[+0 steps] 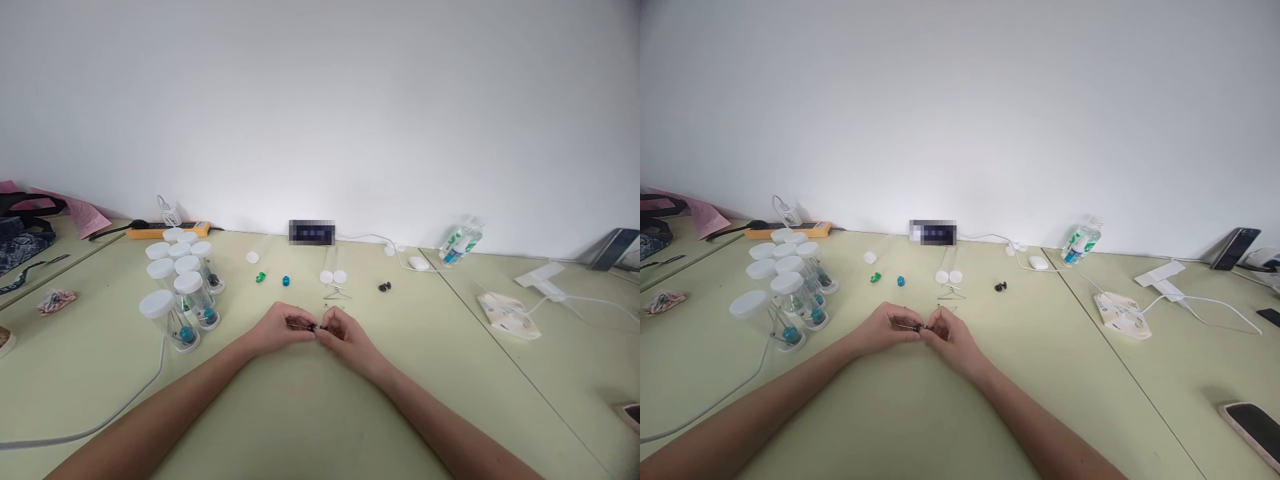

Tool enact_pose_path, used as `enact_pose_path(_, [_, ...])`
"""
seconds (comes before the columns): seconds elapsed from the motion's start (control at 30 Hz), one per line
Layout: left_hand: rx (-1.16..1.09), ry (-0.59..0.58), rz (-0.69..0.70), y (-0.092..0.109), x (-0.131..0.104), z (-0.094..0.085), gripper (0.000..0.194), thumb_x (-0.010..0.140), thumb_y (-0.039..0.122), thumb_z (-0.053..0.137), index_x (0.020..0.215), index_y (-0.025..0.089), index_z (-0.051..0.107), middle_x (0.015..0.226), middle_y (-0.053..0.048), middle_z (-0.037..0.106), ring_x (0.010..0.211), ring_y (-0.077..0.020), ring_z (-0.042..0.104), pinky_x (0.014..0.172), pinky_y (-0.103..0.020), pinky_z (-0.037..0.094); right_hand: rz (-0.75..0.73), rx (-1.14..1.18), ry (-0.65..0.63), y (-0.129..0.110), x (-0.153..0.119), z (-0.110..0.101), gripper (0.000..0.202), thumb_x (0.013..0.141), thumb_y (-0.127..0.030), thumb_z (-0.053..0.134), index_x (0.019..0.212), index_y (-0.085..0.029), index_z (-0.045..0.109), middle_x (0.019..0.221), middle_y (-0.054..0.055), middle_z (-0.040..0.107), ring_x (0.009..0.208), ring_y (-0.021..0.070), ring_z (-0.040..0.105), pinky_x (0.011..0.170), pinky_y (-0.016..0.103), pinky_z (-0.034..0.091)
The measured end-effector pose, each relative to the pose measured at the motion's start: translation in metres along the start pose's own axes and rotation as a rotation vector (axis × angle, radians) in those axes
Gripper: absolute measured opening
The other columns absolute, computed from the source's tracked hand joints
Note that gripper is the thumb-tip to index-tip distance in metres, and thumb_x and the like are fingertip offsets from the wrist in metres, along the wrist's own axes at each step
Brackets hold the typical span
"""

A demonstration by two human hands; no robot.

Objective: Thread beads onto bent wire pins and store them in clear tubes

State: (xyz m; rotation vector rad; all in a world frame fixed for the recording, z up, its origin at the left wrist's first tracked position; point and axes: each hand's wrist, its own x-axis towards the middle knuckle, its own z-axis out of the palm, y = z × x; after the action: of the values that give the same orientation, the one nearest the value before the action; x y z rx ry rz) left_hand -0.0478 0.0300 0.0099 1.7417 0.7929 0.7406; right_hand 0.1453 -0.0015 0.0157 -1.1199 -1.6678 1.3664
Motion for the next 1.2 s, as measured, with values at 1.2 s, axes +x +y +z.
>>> enact_pose_path(1.2, [0.01,-0.004,0.003,-0.0021,0.0004,0.0006,0.026,0.072,0.032,0.066,0.089,0.013,0.069,0.081,-0.006,0.07,0.075,-0.0184,0.064,0.067,-0.026,0.049,0.001,-0.003,-0.016,0.0008,0.0,-0.0008,0.029,0.081,-0.047,0.056,0.08,-0.022,0.043,0.064,-0.004,0.049,0.058,0.0111,0.041,0.053,0.022,0.03])
